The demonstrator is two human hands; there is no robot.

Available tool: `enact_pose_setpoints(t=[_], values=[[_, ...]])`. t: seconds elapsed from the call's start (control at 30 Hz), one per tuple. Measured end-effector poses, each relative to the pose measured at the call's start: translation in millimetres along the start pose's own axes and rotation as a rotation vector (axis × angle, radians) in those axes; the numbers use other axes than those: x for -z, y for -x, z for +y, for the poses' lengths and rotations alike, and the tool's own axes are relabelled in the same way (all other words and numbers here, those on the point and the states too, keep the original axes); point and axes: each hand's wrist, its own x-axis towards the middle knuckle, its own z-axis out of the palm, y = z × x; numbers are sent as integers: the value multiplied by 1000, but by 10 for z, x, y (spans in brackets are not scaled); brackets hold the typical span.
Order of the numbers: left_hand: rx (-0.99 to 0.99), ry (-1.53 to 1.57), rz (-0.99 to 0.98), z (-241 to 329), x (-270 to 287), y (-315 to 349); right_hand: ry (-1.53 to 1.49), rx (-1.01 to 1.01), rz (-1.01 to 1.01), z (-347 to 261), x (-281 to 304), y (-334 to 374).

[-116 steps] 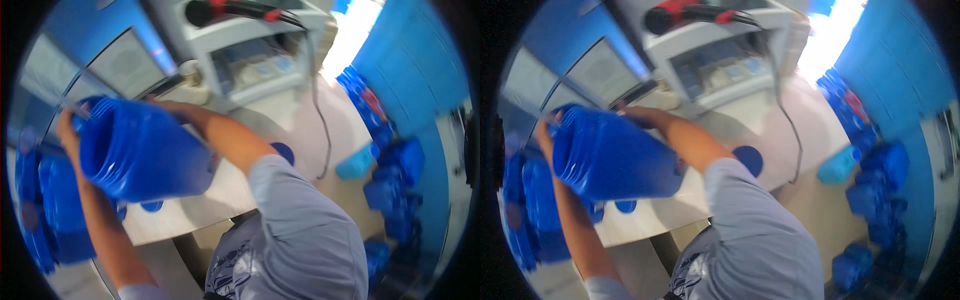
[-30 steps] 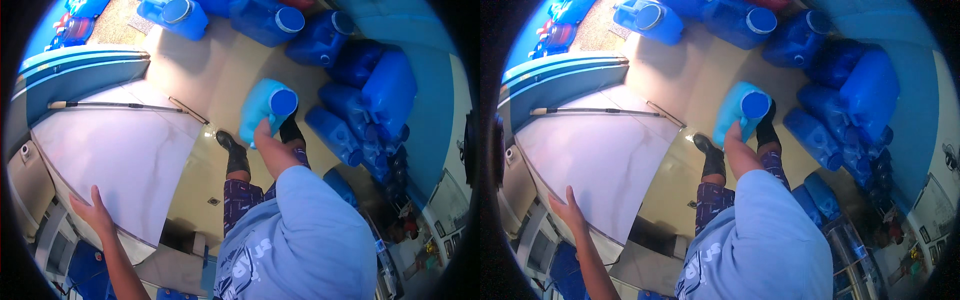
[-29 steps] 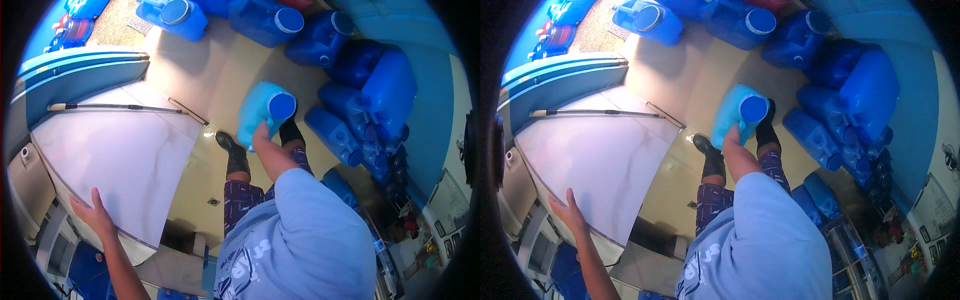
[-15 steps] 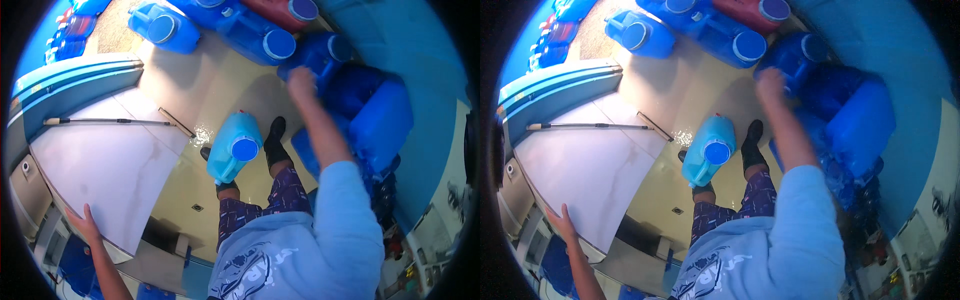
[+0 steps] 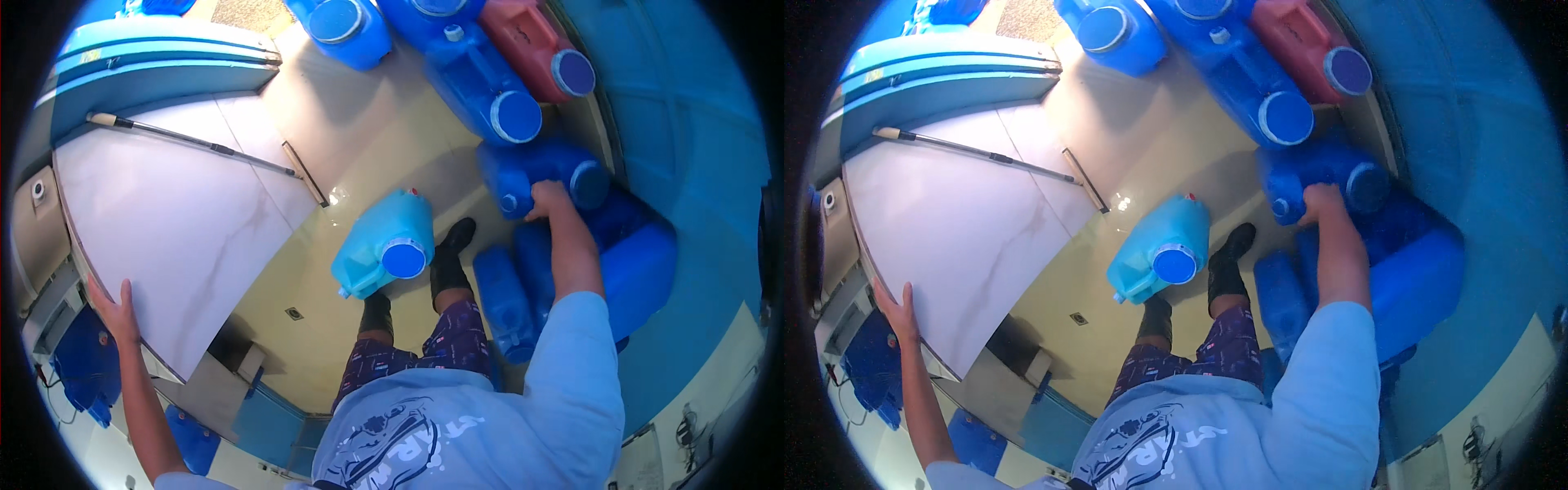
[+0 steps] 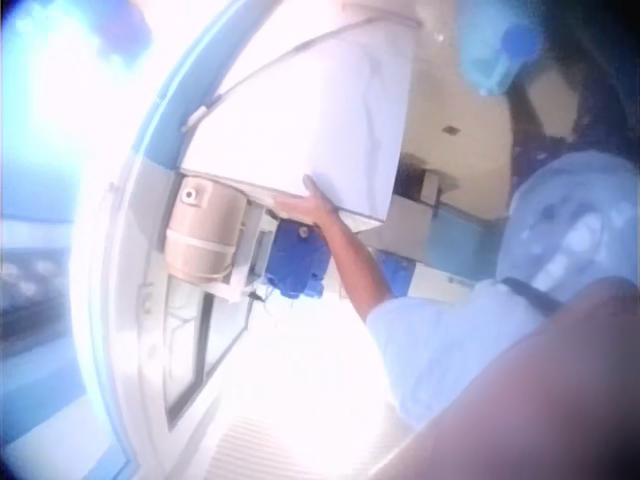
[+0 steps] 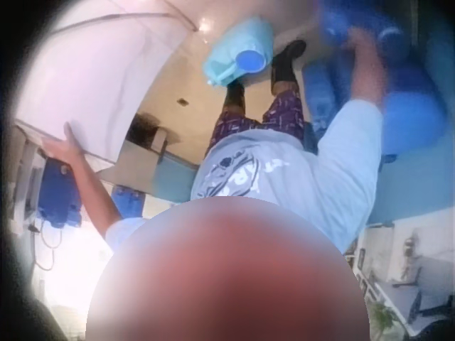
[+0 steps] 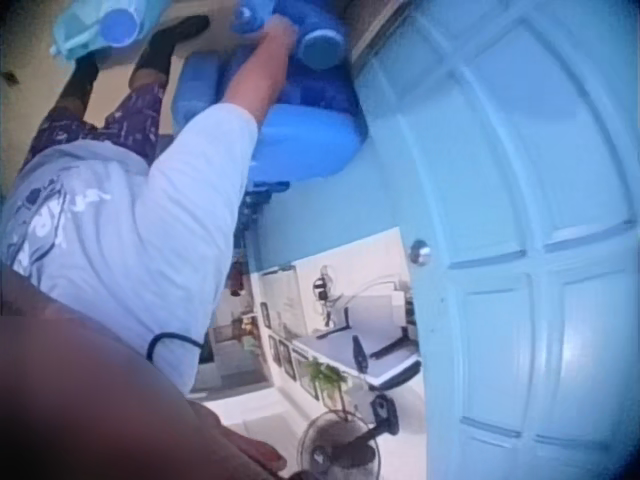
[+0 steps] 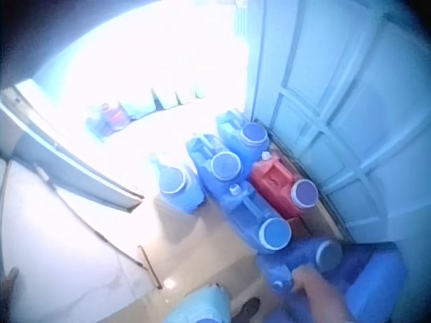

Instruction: The person assembles blue plastic containers by inserting white threaded adapters into the container openings and securing them with a red heat gun. They repeatedly pick up containers, insert adapters, apply heat, and place the containers on a white countertop or the floor.

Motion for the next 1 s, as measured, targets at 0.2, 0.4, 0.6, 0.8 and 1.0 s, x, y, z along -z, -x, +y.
enact_pose_setpoints(t=[0.2, 0.4, 0.6, 0.8, 1.0], values=[[26, -14, -15, 109, 19, 40, -460, 5, 94, -651, -416, -212], [49, 58, -4, 239, 38, 64, -722, -156, 231, -1395, -238, -295], [59, 104, 0, 331, 57, 59, -821, -101, 269, -1850, 505, -583], [88, 131, -38, 402, 120, 54, -633, -25, 422, -2406, 1670, -1127], [130, 149, -55, 451, 149, 50, -677, -137, 638, -2859, 2487, -1406]])
